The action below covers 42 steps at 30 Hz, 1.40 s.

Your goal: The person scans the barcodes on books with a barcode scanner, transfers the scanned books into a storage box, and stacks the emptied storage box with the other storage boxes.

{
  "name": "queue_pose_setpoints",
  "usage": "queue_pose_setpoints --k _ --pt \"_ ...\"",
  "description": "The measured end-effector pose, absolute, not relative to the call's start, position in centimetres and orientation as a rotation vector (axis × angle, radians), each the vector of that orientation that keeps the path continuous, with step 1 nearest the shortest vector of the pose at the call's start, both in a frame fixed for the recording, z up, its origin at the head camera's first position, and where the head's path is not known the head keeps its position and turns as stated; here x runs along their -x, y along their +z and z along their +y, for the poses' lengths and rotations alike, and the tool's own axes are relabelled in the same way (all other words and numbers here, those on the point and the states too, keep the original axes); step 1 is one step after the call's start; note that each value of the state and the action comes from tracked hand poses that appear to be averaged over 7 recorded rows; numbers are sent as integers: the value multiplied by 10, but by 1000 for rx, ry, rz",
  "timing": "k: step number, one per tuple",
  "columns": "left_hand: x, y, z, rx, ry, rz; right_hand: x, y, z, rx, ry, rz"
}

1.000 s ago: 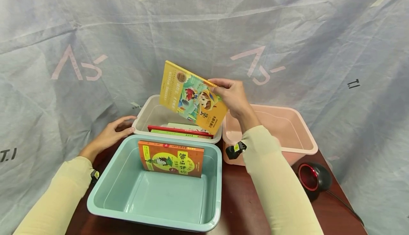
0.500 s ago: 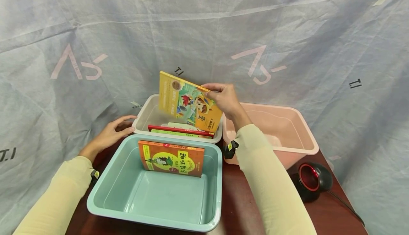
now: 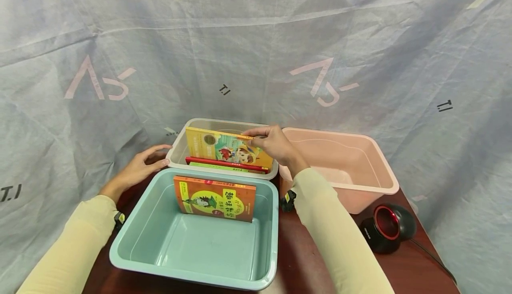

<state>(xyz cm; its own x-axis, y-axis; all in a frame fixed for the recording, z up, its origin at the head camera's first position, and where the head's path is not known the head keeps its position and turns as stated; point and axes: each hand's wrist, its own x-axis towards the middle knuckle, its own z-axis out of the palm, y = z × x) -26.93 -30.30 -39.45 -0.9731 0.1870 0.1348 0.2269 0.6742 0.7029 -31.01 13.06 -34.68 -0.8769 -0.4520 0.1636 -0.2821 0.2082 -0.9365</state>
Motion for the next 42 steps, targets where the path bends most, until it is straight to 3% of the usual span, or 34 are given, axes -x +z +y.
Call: queue_pose_setpoints --k 10,19,34,42 --pt "268 -397 -303 367 -1227 -2817 307 -375 123 602 -1673 2251" --pt "266 -397 -303 373 -1241 -2810 307 -387 116 700 -1508 2342" --pt "266 -396 -302 362 -1239 -2818 300 -378 121 687 -1431 2436" --pt "267 -396 -302 370 -1233 -2816 289 -356 138 845 -1486 2460"
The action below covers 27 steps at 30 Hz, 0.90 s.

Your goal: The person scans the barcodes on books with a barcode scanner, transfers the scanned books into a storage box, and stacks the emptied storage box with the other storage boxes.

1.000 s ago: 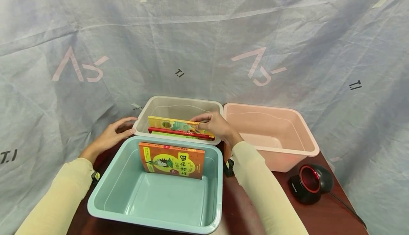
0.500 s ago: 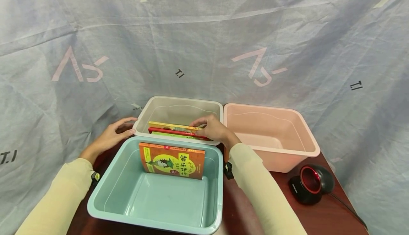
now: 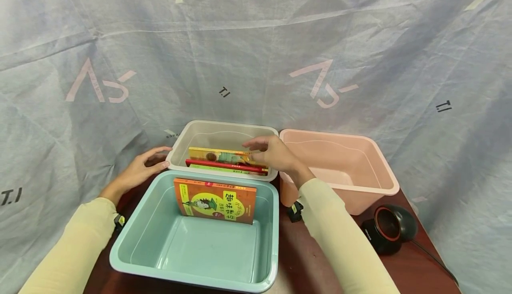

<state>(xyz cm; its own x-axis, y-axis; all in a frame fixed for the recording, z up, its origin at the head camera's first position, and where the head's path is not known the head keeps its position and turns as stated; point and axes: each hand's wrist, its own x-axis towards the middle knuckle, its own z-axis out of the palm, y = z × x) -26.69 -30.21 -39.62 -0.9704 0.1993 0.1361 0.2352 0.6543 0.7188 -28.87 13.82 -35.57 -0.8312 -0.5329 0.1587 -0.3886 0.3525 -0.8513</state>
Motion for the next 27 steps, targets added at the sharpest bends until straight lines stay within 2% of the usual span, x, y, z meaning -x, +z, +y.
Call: queue_pose_setpoints --k 7,14,27 --pt "270 -398 -301 385 -1235 -2812 259 -346 147 847 -1573 2400" --pt "270 -398 -301 387 -1226 -2812 223 -368 143 770 -1617 2372" --pt "270 -397 -299 402 -1224 -2808 199 -384 138 741 -1668 2402"
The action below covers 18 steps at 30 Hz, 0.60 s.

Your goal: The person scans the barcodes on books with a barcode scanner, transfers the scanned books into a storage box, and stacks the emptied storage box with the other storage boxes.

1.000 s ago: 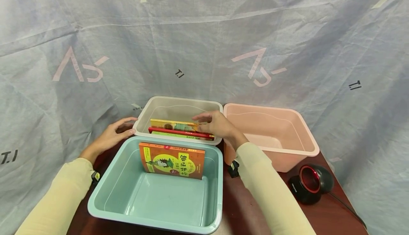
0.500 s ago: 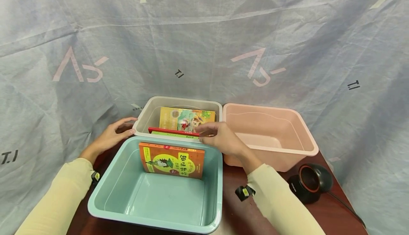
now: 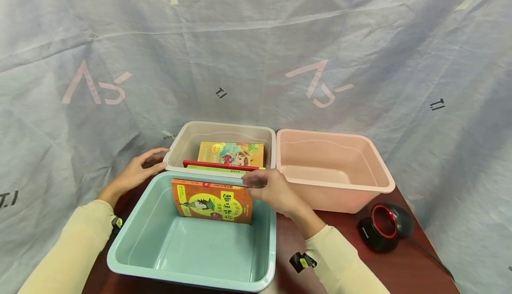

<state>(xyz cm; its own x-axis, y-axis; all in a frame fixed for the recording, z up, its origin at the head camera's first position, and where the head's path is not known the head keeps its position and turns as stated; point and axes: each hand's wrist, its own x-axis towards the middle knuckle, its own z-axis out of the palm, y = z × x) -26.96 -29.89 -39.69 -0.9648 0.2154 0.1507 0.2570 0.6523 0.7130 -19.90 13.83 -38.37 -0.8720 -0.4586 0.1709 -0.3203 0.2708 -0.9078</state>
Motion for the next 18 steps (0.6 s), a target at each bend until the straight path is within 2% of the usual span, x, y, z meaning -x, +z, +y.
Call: queue_pose_setpoints --k 11,18 --pt "269 -397 -300 411 -1227 -2802 198 -391 127 788 -1620 2450" --pt "270 -398 -301 401 -1218 -2807 198 -391 119 715 -1614 2466"
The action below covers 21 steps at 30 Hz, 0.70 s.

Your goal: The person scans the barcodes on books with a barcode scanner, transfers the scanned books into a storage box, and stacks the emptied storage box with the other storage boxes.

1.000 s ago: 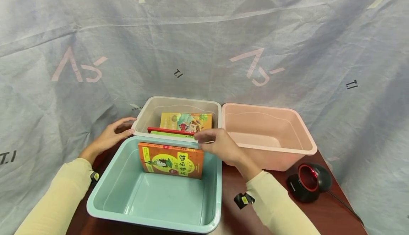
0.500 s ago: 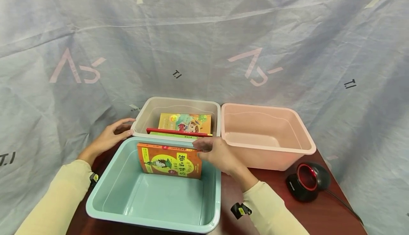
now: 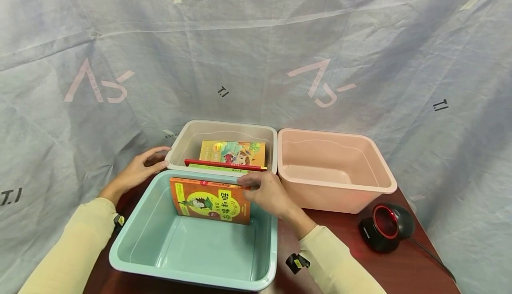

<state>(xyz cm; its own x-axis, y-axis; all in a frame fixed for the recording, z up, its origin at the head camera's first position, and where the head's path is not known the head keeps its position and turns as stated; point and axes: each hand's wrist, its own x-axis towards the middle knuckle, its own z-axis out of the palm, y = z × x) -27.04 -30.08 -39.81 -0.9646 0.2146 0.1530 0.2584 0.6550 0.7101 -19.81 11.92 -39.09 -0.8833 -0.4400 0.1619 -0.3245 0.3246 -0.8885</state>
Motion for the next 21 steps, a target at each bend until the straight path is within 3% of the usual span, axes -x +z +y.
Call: queue_pose_setpoints --k 21 --pt "270 -398 -301 397 -1231 -2806 204 -392 107 718 -1635 2342"
